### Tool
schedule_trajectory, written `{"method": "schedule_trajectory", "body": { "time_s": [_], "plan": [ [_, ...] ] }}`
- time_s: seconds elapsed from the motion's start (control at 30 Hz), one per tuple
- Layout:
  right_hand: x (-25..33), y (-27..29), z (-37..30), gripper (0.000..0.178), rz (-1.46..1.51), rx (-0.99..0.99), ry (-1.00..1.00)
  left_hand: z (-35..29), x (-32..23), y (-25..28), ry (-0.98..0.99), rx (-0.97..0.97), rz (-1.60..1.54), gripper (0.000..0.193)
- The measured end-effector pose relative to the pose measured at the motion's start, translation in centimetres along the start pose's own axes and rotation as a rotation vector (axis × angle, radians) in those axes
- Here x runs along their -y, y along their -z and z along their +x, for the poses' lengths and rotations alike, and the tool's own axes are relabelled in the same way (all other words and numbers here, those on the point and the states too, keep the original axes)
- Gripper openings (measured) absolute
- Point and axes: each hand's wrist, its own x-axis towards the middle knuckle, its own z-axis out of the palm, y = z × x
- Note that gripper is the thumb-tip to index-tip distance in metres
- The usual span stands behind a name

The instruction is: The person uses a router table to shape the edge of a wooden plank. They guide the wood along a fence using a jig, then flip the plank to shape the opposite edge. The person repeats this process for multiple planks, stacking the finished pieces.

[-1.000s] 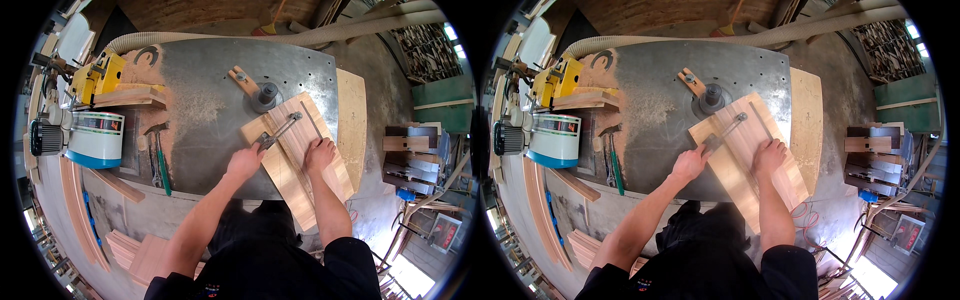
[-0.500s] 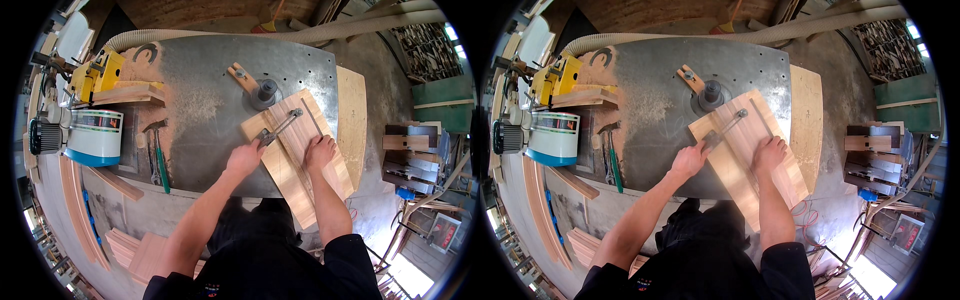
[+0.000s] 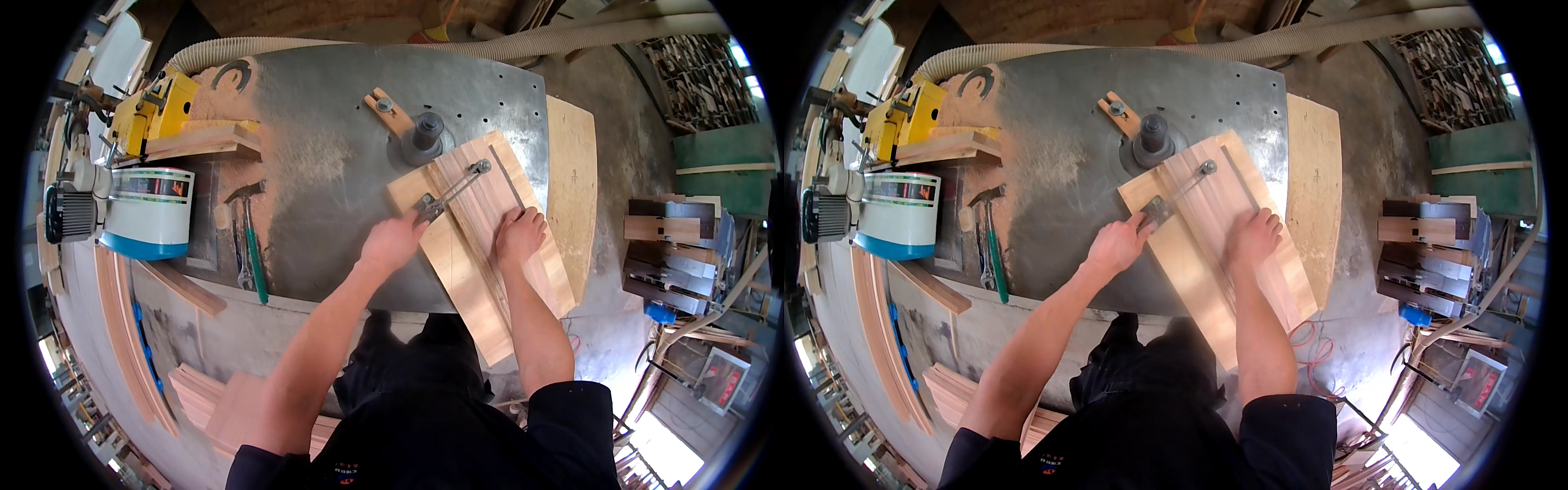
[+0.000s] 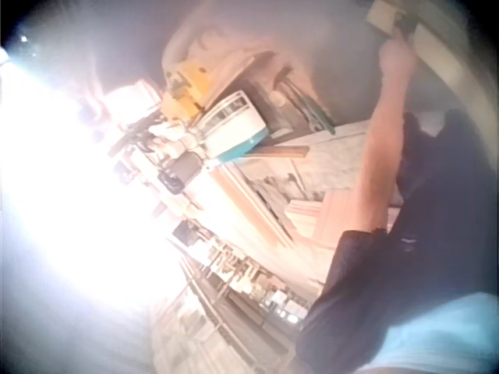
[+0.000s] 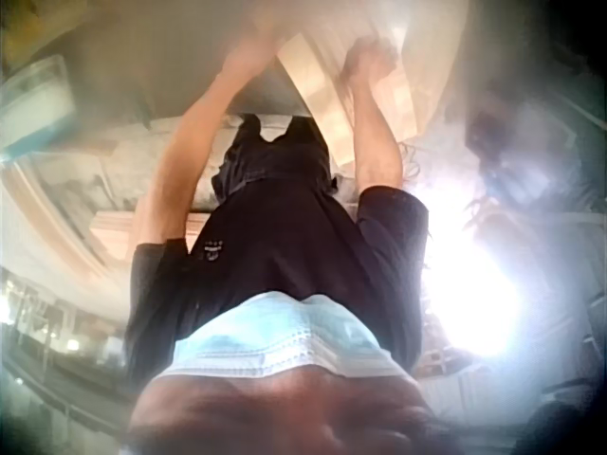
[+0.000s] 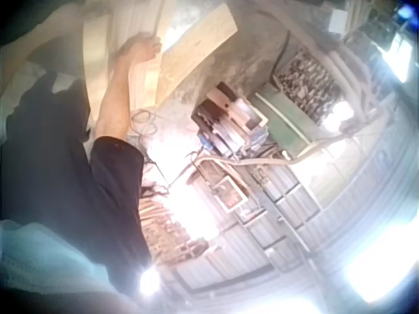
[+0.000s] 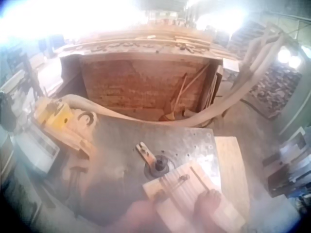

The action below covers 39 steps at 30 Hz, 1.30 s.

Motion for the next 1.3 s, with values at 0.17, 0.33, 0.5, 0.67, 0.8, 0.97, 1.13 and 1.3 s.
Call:
{"method": "schedule_trajectory", "body": {
  "time_s": [0.17,0.33,0.5,0.67,0.8,0.97,1.13,1.3],
  "plan": [
    [-0.8,-0.3,0.7,0.028,0.013,-0.041,0.047,-0.4,-0.6,-1.1,0.01,-0.028,-0.027,0.042],
    [-3.4,-0.1,0.6,0.025,0.025,-0.06,0.19,-4.9,-2.3,-5.1,0.087,-0.107,-0.019,0.037],
    [-7.0,0.7,-2.7,0.024,0.101,-0.061,0.331,-12.9,-3.5,-10.4,0.158,-0.166,-0.131,0.04],
    [-8.0,1.3,-5.7,0.019,0.134,0.023,0.382,-17.9,-3.1,-13.3,0.302,-0.156,-0.127,0.043],
    [-8.1,2.3,-6.3,0.028,0.105,0.192,0.362,-19.8,-1.8,-14.3,0.077,-0.363,-0.187,0.038],
    [-10.0,4.9,-7.5,0.033,0.291,0.087,0.191,-19.6,-0.4,-15.9,0.208,-0.185,-0.767,0.045],
    [-10.2,5.7,-6.3,0.041,0.274,0.214,0.188,-19.9,-2.6,-12.8,0.497,0.031,-0.892,0.047],
    [-10.4,5.8,-4.2,0.051,0.272,0.391,0.186,-20.4,-5.1,-8.1,0.63,0.24,-0.815,0.049]
  ]
}}
